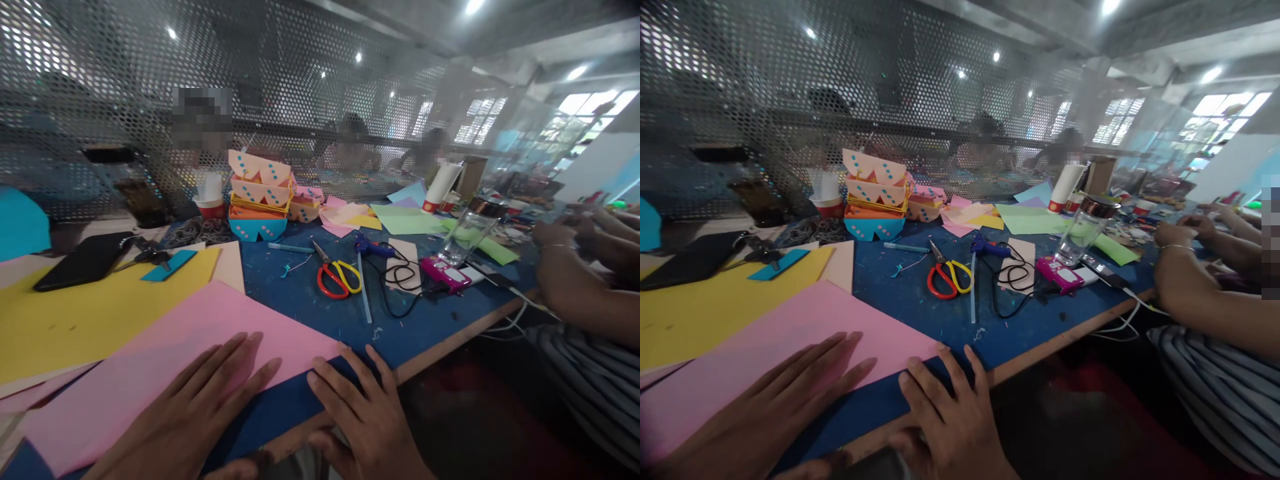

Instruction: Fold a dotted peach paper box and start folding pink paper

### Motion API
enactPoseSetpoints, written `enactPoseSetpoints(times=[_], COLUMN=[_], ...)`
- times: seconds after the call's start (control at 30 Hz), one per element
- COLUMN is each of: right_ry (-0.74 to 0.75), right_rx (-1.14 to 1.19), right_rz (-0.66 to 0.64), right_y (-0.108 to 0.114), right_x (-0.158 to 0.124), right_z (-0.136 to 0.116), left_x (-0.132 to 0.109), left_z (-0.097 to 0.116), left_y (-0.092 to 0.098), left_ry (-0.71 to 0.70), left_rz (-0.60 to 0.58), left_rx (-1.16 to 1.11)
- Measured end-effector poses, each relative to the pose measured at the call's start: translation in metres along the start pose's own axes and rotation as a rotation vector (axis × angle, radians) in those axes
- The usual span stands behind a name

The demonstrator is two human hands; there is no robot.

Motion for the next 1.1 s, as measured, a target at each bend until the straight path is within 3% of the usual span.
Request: enactPoseSetpoints(times=[0.57,0.8,1.1], right_ry=[-0.009,-0.014,0.125], right_rx=[0.045,0.044,-0.012], right_rz=[0.004,0.033,-0.038], right_y=[0.008,0.012,-0.011], right_x=[-0.002,0.003,0.019], right_z=[0.006,0.006,-0.007], left_x=[0.0,0.009,0.016], left_z=[0.0,0.002,0.007], left_y=[0.001,0.014,0.032], left_ry=[0.032,0.044,0.06], left_rz=[0.021,0.071,0.078], left_rx=[-0.052,-0.073,-0.084])
Point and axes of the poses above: each hand's wrist, its own x-axis towards the middle knuckle, its own y-axis out of the back of the hand, z = x × y, the point moved 2 cm from there along x, towards the middle knuckle, and after that the axes turned 13 degrees about -y, right-handed, at the moved point
